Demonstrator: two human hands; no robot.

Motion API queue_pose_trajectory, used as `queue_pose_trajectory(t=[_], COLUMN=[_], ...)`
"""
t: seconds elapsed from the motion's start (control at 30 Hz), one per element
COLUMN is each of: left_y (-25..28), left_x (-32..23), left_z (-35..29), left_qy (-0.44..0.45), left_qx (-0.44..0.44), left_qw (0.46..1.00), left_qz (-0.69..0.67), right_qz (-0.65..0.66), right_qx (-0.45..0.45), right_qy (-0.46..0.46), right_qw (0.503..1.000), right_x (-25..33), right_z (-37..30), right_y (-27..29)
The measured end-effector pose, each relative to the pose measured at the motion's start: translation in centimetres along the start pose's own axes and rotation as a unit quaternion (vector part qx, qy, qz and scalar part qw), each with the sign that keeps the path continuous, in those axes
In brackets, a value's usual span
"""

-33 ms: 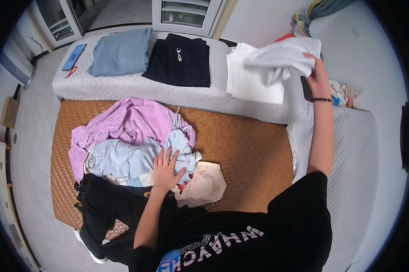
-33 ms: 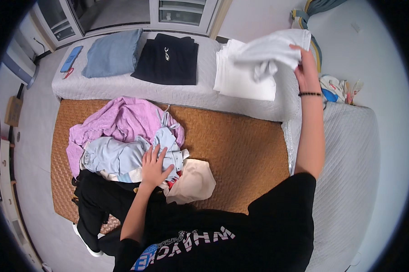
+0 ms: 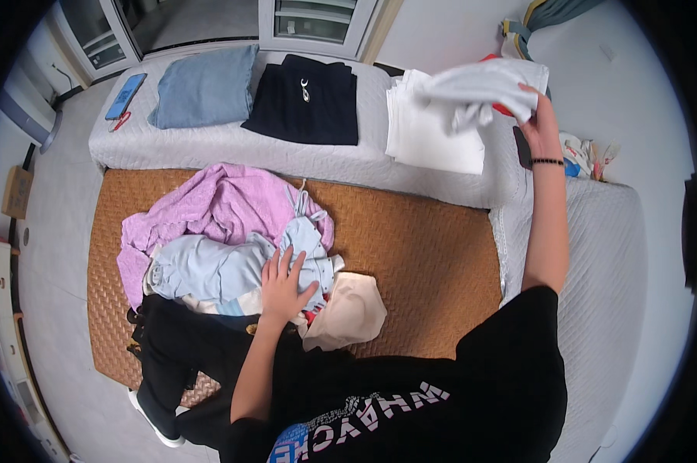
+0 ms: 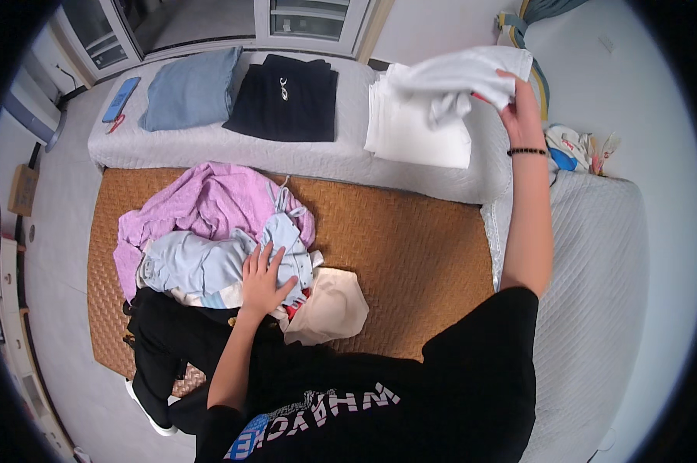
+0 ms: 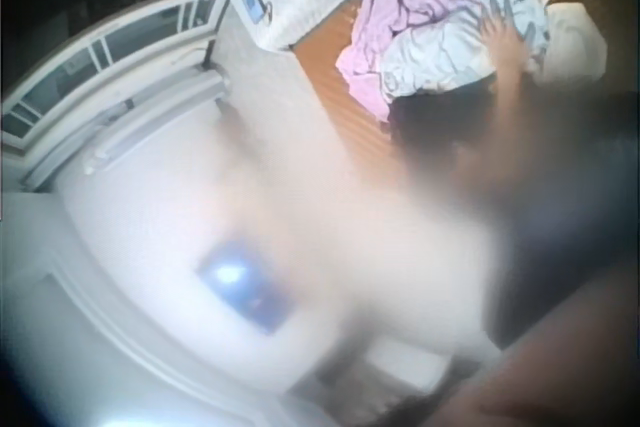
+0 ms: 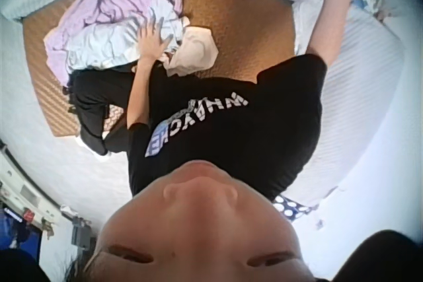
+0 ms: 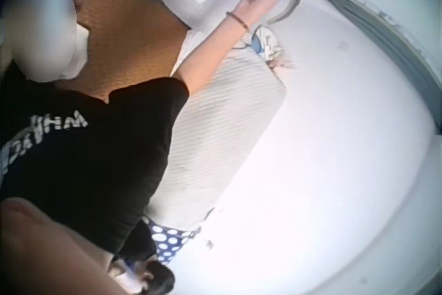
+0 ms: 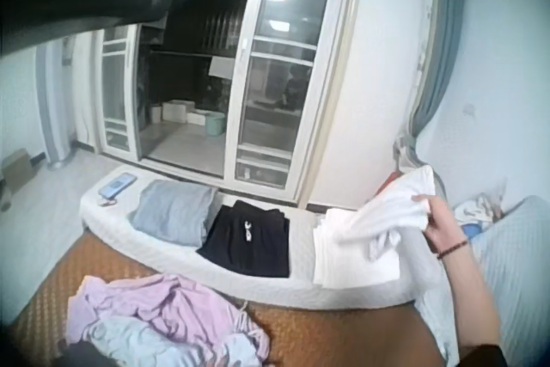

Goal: The person sits on a woven mat on the floor and folds a white t-shirt and a light blue polka-dotted shirt. They smooth out the garments, fold the sleeves and body, and place the finished items into a neat stack on the bed.

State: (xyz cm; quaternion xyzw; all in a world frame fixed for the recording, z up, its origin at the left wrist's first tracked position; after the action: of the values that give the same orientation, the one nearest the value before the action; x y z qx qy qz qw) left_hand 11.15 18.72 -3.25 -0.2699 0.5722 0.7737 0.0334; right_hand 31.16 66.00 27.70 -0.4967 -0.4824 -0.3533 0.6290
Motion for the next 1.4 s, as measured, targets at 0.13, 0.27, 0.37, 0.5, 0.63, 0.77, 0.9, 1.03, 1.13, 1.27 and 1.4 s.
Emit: queue_pose_trajectory(t=[0.13, 0.27, 0.37, 0.5, 0.63, 0.77, 0.9, 1.03, 1.13, 1.27, 1.4], left_y=[0.5, 0.3, -0.4, -1.8, -2.2, -2.8, -3.2, -3.2, -3.3, -3.4, -3.4], left_x=[0.7, 0.0, 0.4, 0.7, 0.5, 0.6, 1.2, 1.3, 1.1, 1.2, 1.2], left_z=[-0.3, 0.5, 0.3, 0.4, 0.7, 0.9, 0.9, 0.7, 0.9, 0.9, 0.8], left_qy=[0.016, 0.000, 0.009, 0.038, 0.040, 0.039, 0.038, 0.034, 0.029, 0.036, 0.033], left_qx=[0.011, 0.003, -0.018, -0.046, -0.040, -0.036, -0.035, -0.040, -0.044, -0.049, -0.056], left_qw=[1.000, 1.000, 1.000, 0.996, 0.996, 0.995, 0.995, 0.994, 0.995, 0.994, 0.994], left_qz=[-0.005, -0.011, 0.020, 0.064, 0.075, 0.086, 0.088, 0.095, 0.086, 0.089, 0.089], right_qz=[0.112, 0.240, 0.144, 0.023, 0.142, 0.326, 0.313, 0.237, 0.315, 0.205, -0.205], right_qx=[-0.028, 0.154, 0.067, 0.067, 0.088, 0.175, 0.136, 0.117, 0.287, 0.125, 0.022], right_qy=[-0.039, -0.113, -0.105, -0.073, -0.055, -0.104, -0.125, -0.094, -0.113, -0.071, -0.023], right_qw=[0.993, 0.952, 0.982, 0.995, 0.984, 0.923, 0.932, 0.960, 0.898, 0.968, 0.978], right_x=[-2.7, -3.1, -5.2, -6.5, -5.6, -9.7, -13.4, -12.1, -10.7, -10.4, -14.0], right_z=[4.0, 7.3, 7.3, 6.5, 5.5, 7.9, 7.0, 5.2, 6.8, 5.7, 6.7], right_y=[1.4, 3.4, -0.5, -4.1, -3.3, 1.5, 0.7, -3.5, -2.6, -2.3, 4.9])
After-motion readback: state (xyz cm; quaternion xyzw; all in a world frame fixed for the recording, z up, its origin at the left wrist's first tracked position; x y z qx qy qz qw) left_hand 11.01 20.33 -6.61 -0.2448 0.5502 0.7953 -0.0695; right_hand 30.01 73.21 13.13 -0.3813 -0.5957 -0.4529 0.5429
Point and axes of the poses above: each hand's wrist, its own z-axis towards the middle knuckle, its own y-axis out of the back of the hand, x = y × z, the point moved 3 cm from there along z, towards the middle knuckle, and after that the axes turned 3 degrees about -x, right-handed, at the moved point
